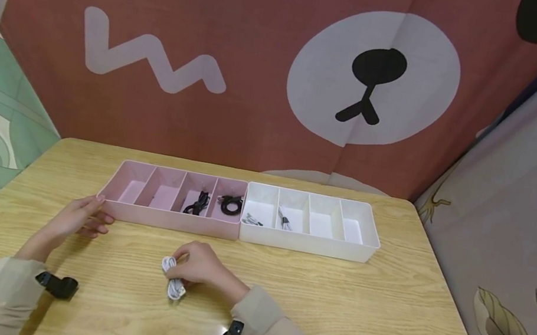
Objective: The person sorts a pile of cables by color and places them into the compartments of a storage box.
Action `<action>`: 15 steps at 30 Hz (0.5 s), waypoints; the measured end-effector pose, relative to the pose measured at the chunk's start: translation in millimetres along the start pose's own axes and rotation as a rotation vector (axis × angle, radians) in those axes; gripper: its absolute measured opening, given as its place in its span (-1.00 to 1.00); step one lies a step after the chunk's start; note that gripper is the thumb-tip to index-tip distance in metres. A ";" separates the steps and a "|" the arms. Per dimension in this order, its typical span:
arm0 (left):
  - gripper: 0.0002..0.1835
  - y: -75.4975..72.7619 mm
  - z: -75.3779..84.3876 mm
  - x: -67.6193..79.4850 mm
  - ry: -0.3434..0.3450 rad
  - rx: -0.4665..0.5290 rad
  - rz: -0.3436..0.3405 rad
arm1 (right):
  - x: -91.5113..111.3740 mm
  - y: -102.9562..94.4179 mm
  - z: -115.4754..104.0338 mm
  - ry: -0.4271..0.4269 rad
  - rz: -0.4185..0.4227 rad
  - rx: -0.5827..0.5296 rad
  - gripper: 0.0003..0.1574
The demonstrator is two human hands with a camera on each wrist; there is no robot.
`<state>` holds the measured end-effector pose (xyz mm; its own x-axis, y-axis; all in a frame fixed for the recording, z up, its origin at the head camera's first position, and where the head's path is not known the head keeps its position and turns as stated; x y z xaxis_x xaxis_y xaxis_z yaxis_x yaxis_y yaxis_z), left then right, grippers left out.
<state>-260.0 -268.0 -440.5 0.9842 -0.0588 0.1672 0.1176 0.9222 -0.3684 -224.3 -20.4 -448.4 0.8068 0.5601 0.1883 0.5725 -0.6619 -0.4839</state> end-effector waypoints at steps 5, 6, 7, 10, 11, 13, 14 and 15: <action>-0.31 -0.1 -0.6 -0.3 -0.004 0.000 -0.001 | 2.8 -6.1 -1.7 -0.016 0.016 -0.022 -0.64; -0.30 0.0 -0.8 -0.5 -0.005 0.000 -0.002 | 3.7 -8.0 -3.1 -0.027 0.024 -0.015 -0.64; -0.30 0.1 -0.9 -0.5 -0.006 -0.001 -0.002 | 4.6 -9.8 -4.4 -0.035 0.030 -0.013 -0.64; -0.30 0.4 -1.0 -0.7 -0.008 -0.005 -0.002 | 6.9 -15.0 -7.6 -0.059 0.050 -0.023 -0.63; -0.30 0.4 -0.9 -0.7 -0.007 -0.007 -0.002 | 7.6 -16.5 -8.2 -0.062 0.056 -0.031 -0.63; -0.30 0.4 -0.6 -0.6 -0.006 -0.012 0.000 | 8.5 -18.8 -8.8 -0.070 0.064 -0.055 -0.63; -0.30 0.4 -0.5 -0.6 -0.006 -0.014 0.001 | 8.9 -20.0 -8.9 -0.073 0.069 -0.062 -0.62; -0.30 0.5 -0.4 -0.5 -0.006 -0.015 0.001 | 9.4 -20.9 -9.0 -0.075 0.073 -0.072 -0.62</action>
<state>-260.4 -267.7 -441.1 0.9835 -0.0556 0.1724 0.1188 0.9164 -0.3823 -227.4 -5.8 -428.9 0.8352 0.5428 0.0890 0.5235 -0.7349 -0.4312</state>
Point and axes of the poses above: each hand's wrist, its own x-axis away from the middle knuckle, its own y-axis out of the palm, z = x × y, the point moved 8 cm from there along -x, towards the middle knuckle, and after that the axes turned 3 degrees about x, right-handed, at the moved point
